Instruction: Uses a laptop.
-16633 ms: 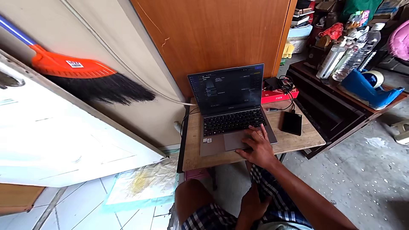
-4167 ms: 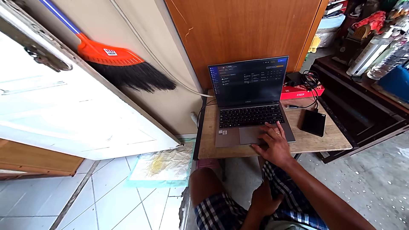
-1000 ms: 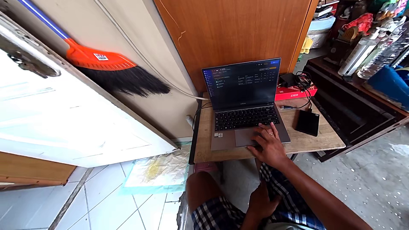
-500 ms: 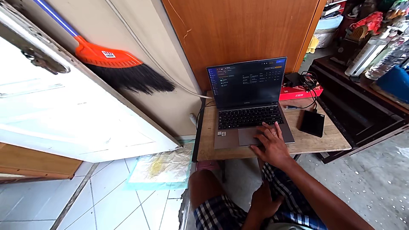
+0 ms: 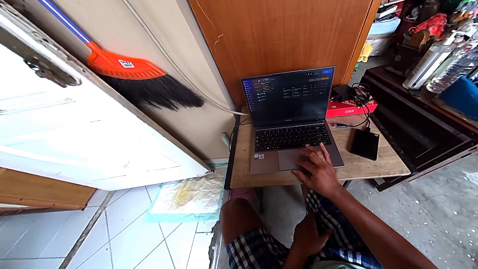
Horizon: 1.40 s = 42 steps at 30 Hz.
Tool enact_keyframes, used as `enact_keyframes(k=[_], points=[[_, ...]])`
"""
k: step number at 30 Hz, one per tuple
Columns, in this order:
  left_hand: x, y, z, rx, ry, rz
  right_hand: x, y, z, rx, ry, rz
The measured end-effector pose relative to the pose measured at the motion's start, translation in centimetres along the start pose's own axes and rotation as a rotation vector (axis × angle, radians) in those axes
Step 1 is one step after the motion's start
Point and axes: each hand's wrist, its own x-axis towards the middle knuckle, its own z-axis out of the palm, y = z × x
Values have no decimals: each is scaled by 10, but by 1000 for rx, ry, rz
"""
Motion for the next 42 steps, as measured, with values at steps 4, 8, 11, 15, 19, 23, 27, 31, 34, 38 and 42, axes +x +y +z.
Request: enact_keyframes(k=[4, 8, 11, 15, 19, 23, 27, 31, 34, 38, 42], points=[[0, -1, 0, -4, 8, 5, -1, 0, 0, 4, 21, -7], [0, -1, 1, -6, 8, 7, 0, 0, 0, 1, 27, -3], [0, -1, 0, -2, 5, 4, 0, -1, 0, -9, 12, 13], [1, -1, 1, -1, 8, -1, 2, -2, -1, -38, -34, 35], [1, -1, 1, 1, 6, 2, 3, -3, -1, -53, -74, 45], [1, -1, 1, -1, 8, 8, 4, -3, -2, -71, -103, 53], [1, 0, 0, 1, 5, 3, 5, -4, -3, -75, -132, 62], [0, 0, 0, 3, 9, 6, 5, -3, -2, -66, -130, 66], [0, -1, 0, 2, 7, 6, 4, -3, -2, -53, -101, 59], [1, -1, 1, -1, 5, 6, 2, -1, -1, -35, -67, 46], [1, -1, 0, -5, 4, 1, 1, -1, 1, -28, -18, 32]])
